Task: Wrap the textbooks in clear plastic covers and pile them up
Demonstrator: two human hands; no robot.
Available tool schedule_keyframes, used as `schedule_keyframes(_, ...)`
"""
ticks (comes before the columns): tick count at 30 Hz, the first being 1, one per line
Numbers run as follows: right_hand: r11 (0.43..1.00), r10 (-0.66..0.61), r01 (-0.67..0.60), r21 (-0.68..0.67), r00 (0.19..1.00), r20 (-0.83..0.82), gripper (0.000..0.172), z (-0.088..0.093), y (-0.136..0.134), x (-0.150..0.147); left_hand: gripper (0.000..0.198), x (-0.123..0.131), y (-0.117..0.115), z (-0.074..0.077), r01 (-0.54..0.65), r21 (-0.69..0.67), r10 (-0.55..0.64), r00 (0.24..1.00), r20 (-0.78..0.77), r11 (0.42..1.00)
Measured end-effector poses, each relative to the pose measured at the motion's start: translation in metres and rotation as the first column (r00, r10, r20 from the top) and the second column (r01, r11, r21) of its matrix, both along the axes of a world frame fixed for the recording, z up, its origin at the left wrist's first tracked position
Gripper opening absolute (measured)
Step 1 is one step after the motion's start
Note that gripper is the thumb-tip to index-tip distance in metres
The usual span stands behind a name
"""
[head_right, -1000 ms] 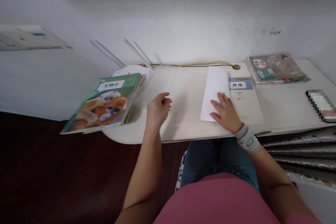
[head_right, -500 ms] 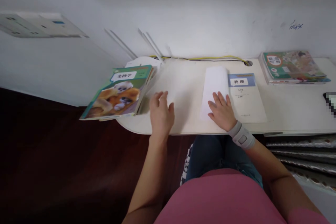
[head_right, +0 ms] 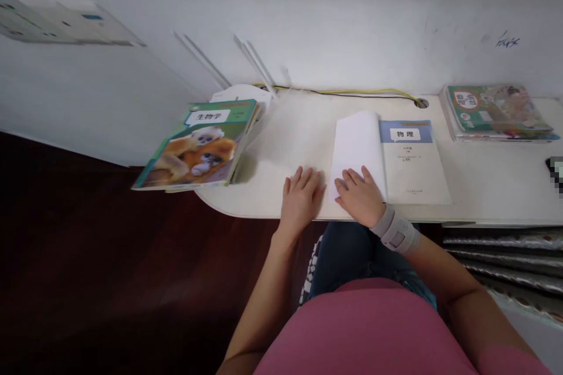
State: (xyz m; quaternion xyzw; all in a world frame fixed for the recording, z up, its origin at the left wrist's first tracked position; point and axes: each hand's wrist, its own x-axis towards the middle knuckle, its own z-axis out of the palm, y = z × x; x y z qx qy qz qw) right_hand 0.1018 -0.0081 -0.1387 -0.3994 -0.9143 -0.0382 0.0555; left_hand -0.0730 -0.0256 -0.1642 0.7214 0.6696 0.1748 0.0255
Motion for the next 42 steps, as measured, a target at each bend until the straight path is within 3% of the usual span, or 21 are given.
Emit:
schedule_keyframes(6, 0.998, 0.070, -0.070, -0.001, 0.997, 0.014, 0.047, -0.002, -0.018, -0.008, 0.043, 0.002, 0.002, -0.001, -0.033, -0.022, 0.033, 0.999, -0.005, 0.999)
schedule_keyframes(11, 0.995, 0.087, -0.085, -0.044, 0.995, 0.044, 0.053, 0.009, -0.009, -0.001, 0.045, 0.001, 0.001, -0.003, -0.023, 0.005, 0.023, 0.999, -0.035, 1.000)
schedule_keyframes(18, 0.987, -0.094, 0.122, -0.099, 0.964, 0.249, 0.040, 0.041, 0.019, 0.029, 0.044, 0.000, 0.000, -0.003, -0.011, 0.011, 0.011, 0.999, -0.035, 1.000)
schedule_keyframes(24, 0.997, 0.065, -0.059, -0.042, 0.985, 0.159, 0.054, 0.016, 0.030, 0.039, 0.050, 0.000, -0.002, 0.000, 0.054, -0.026, -0.055, 0.997, -0.053, 0.998)
schedule_keyframes(29, 0.998, 0.048, -0.043, -0.045, 0.994, 0.103, 0.054, 0.000, 0.027, 0.035, 0.060, 0.001, -0.005, 0.005, 0.132, -0.077, -0.138, 0.987, -0.082, 0.988)
schedule_keyframes(42, 1.000, -0.017, 0.020, -0.020, 0.992, 0.123, 0.054, -0.003, 0.013, 0.054, 0.037, 0.027, -0.008, 0.000, 0.036, -0.011, -0.037, 0.999, -0.019, 0.999)
